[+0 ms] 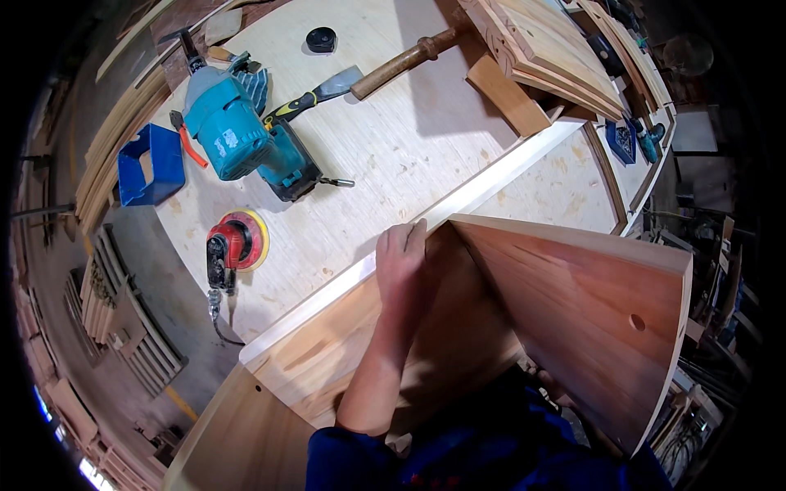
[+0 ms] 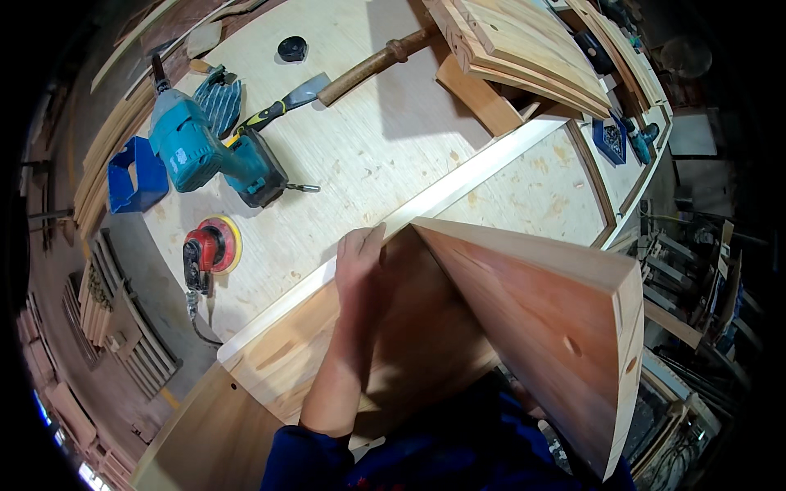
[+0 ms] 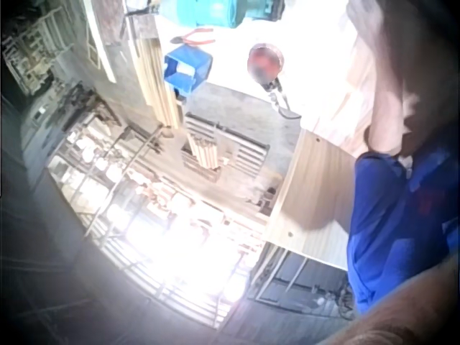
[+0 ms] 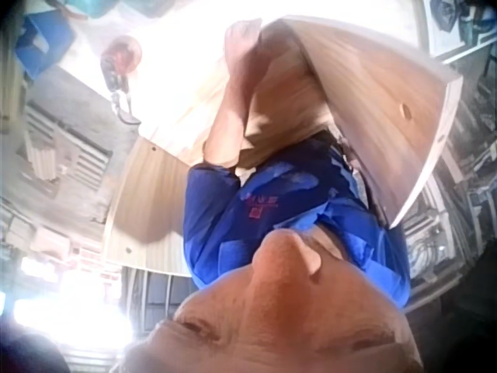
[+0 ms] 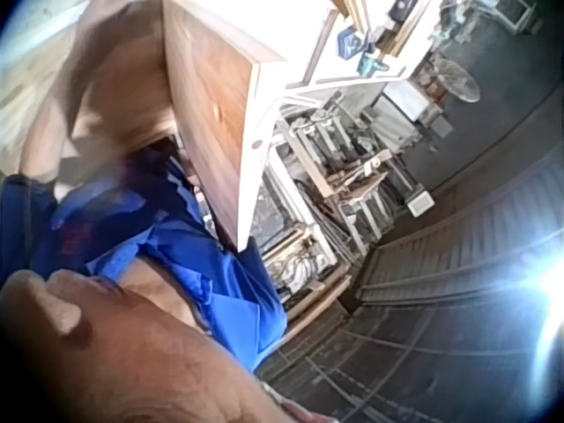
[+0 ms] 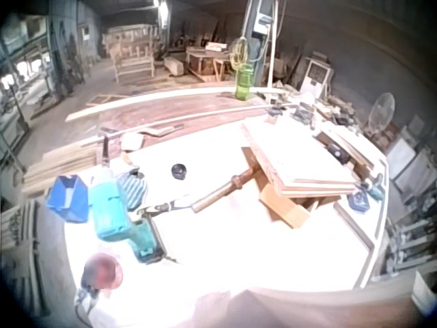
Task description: The person sorts wooden boards by hand on a workbench, selects screws from a small tray, and uses a cordless drill to join the boards together into a three-sided box structure.
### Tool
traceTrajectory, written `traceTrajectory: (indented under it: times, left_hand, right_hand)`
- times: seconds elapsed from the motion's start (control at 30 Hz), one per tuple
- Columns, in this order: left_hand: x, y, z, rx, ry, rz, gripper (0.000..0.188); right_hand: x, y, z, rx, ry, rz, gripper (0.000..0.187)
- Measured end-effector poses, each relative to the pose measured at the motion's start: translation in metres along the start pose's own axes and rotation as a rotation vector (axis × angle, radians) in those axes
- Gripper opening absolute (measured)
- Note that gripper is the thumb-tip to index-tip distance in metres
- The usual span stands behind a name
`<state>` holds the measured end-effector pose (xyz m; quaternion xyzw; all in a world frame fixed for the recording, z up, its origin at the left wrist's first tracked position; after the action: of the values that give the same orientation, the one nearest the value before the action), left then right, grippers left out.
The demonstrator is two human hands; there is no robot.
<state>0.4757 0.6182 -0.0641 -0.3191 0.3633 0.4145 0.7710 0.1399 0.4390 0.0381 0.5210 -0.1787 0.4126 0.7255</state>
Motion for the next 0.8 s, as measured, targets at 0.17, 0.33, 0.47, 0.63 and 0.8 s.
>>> traceTrajectory:
  times: [0.17, 0.33, 0.47, 0.63, 0.8]
  left_hand:
    - [-0.021, 0.006, -0.008, 0.01, -0.264, 0.032, 0.024]
    - [-0.022, 0.002, -0.019, 0.103, -0.3, 0.109, 0.025]
    - [-0.008, 0.007, -0.027, -0.017, -0.121, 0.082, 0.015]
    - [-0.012, 0.004, -0.026, 0.059, -0.428, 0.099, 0.022]
    - [-0.004, 0.015, -0.025, 0.094, -0.514, 0.091, 0.029]
  right_hand:
    - [0.0, -0.003, -0.003, -0.038, -0.012, 0.052, 0.056]
    - [0.012, -0.019, 0.001, -0.088, -0.046, 0.215, 0.055]
    - [0.027, -0.023, 0.013, -0.041, -0.023, 0.161, 0.054]
    - [-0.039, -0.016, -0.013, -0.098, 0.107, 0.243, 0.056]
    - [-0.04, -0.016, -0.016, -0.171, 0.147, 0.325, 0.057]
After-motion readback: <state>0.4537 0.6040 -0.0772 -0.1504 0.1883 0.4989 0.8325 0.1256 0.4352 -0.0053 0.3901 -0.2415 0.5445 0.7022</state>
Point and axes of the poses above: each hand's wrist, its own y-axis away from the middle knuckle, its own z-axis out of the back of the hand, x = y × z, the point moved 3 cm from there along -y, towards the middle knuckle, and after that the axes turned 8 degrees about y, right-handed, at the moved point
